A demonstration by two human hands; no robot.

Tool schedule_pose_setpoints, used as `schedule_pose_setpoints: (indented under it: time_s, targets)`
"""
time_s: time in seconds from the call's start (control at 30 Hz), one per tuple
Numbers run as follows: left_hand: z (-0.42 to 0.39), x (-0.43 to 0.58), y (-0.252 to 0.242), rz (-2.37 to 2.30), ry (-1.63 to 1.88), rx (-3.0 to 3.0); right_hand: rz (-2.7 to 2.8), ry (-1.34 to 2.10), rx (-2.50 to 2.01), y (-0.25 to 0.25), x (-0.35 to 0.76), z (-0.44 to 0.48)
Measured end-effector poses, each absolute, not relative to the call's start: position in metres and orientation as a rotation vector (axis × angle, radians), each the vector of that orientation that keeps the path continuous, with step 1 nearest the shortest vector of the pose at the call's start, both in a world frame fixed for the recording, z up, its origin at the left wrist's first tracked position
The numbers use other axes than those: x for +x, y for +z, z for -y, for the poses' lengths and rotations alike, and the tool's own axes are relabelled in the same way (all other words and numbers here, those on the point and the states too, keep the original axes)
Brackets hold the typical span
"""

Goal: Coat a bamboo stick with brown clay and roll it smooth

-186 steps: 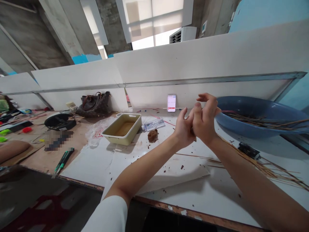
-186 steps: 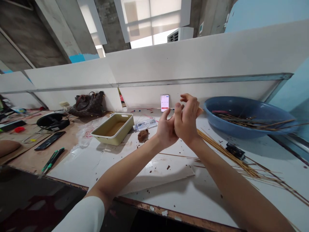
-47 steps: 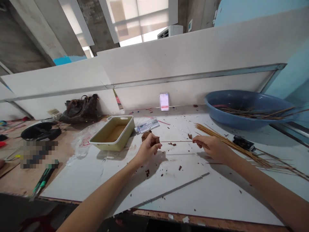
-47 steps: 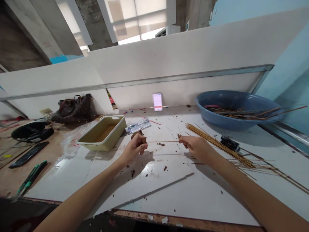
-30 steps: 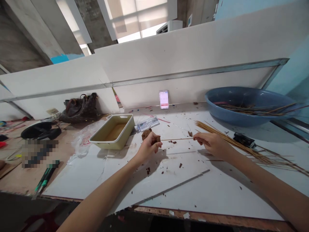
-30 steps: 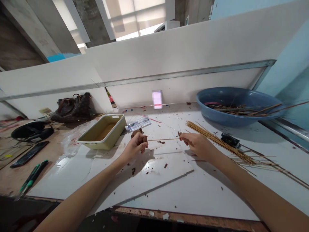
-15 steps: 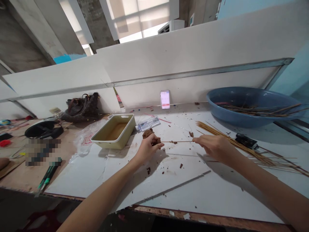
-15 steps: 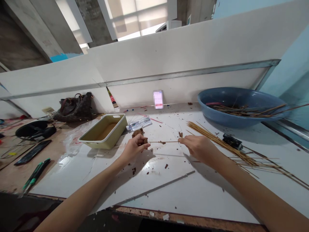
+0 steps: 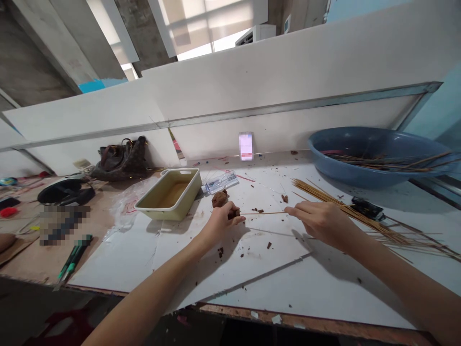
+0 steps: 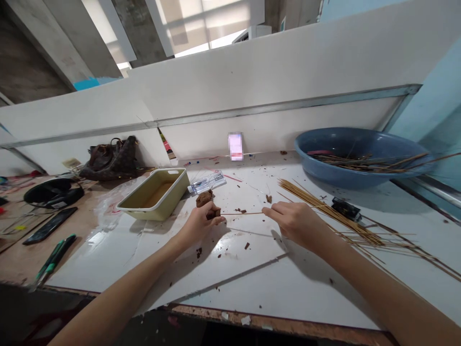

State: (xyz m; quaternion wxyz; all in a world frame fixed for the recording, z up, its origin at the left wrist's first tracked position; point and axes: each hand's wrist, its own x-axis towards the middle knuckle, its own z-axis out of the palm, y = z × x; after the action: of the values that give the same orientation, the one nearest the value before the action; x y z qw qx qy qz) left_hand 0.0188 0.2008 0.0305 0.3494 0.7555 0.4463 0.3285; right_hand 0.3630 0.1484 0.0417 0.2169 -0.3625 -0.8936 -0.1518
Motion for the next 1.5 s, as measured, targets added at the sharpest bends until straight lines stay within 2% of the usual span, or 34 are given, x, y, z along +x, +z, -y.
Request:
schedule_pose_setpoints:
  time_s: [0.23,0.47,0.77,1.03,1.5]
  targets:
    - [-0.197,0.020,0.031,-1.165,0.825,1.925,2.477,-0.423,-0.985,0.037,0.364,-0.150]
    - [-0.198,0.022,0.038,-1.091,0.840,1.769,2.368,-0.153,-0.999,0.034,0.369,-0.161]
    - [-0.203,0.019,0.041,-0.872,0.928,1.519,2.256,0.022,-0.995,0.029,0.370,-0.164]
    - [-0.199,0.019,0.046,-0.874,0.904,1.507,2.295,-0.064,-0.823,0.027,0.369,-0.163]
    - [-0.187,0.032,0.047,-0.875,0.854,1.414,2.297,-0.071,-0.834,0.028,0.349,-0.153]
